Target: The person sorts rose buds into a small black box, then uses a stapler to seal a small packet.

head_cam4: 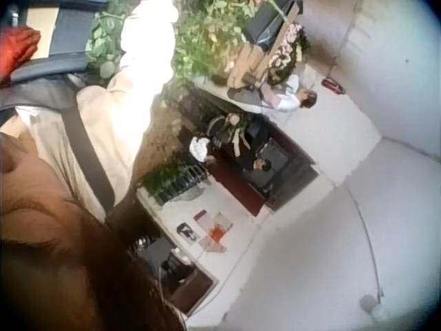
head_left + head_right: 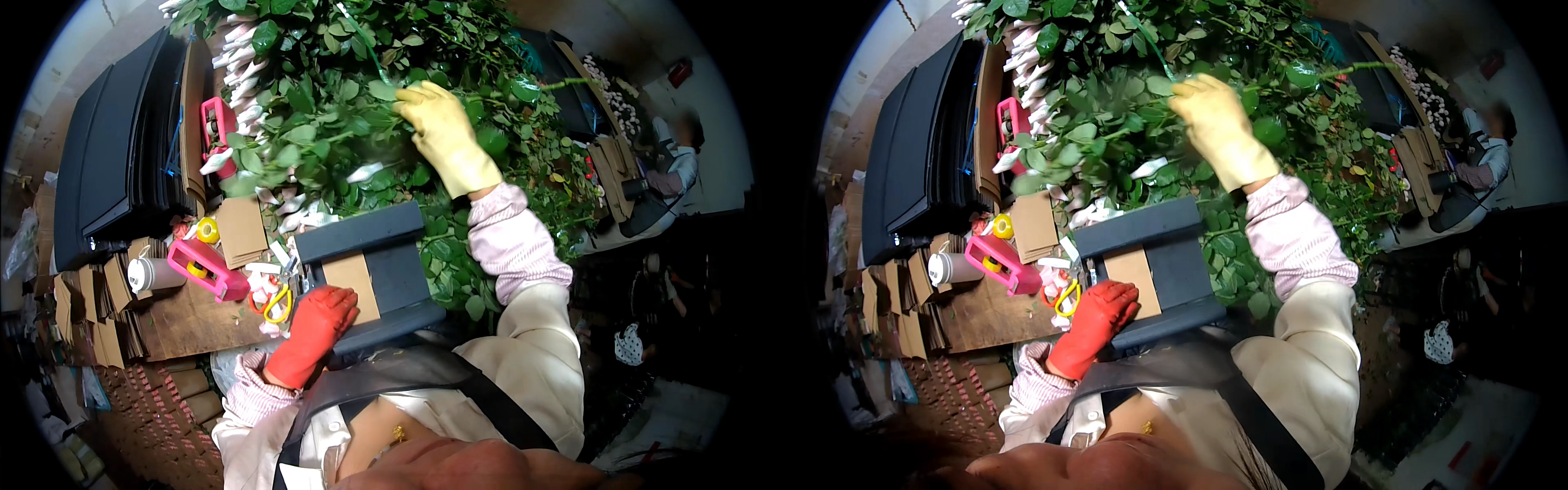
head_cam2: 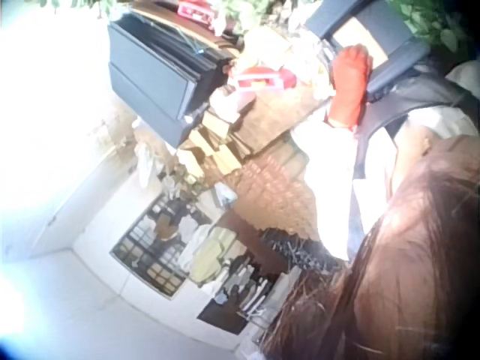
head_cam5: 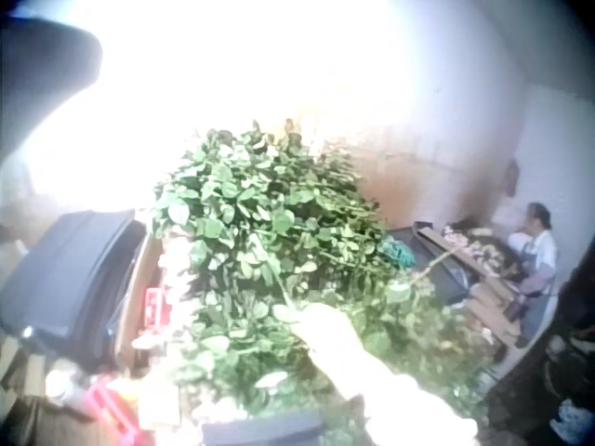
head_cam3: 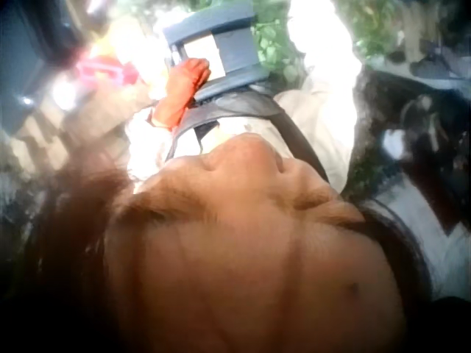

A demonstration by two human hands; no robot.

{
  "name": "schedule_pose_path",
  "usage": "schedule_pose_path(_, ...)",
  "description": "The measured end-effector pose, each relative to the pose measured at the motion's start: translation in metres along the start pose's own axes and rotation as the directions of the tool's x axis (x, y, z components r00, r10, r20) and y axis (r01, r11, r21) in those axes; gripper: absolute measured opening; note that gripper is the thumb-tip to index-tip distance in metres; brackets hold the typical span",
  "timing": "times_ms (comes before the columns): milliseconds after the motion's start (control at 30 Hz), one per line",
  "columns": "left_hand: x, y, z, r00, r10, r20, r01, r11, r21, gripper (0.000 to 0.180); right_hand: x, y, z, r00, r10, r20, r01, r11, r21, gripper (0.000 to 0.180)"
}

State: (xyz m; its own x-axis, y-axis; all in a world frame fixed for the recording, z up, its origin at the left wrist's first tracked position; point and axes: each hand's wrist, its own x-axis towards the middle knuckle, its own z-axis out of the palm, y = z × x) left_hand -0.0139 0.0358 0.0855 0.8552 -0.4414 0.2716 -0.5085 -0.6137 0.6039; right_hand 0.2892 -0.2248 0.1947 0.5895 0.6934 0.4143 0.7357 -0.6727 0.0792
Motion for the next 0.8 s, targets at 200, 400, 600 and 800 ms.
schedule_pose_path(200,-0.004,-0.002,0.003,0.999,-0.037,0.015,0.035,0.996,0.086,0.033,-0.082,0.005,-0.096,0.972,0.065,-0.228,-0.008,0.971,0.241,0.058)
schedule_pose_path(400,-0.018,-0.009,-0.006,0.967,-0.245,0.070,0.254,0.946,-0.203,0.084,-0.193,-0.024,-0.137,0.991,0.113,0.072,-0.134,0.847,0.515,0.064)
schedule_pose_path(600,-0.015,-0.012,-0.004,0.983,-0.174,0.054,0.182,0.948,-0.260,0.095,-0.295,-0.033,-0.095,0.904,0.155,0.400,-0.339,0.829,0.445,0.042)
schedule_pose_path(800,-0.011,-0.007,-0.016,0.977,-0.133,0.165,0.167,0.964,-0.209,0.070,-0.177,-0.022,-0.121,0.166,0.294,0.941,-0.233,0.939,-0.253,0.049)
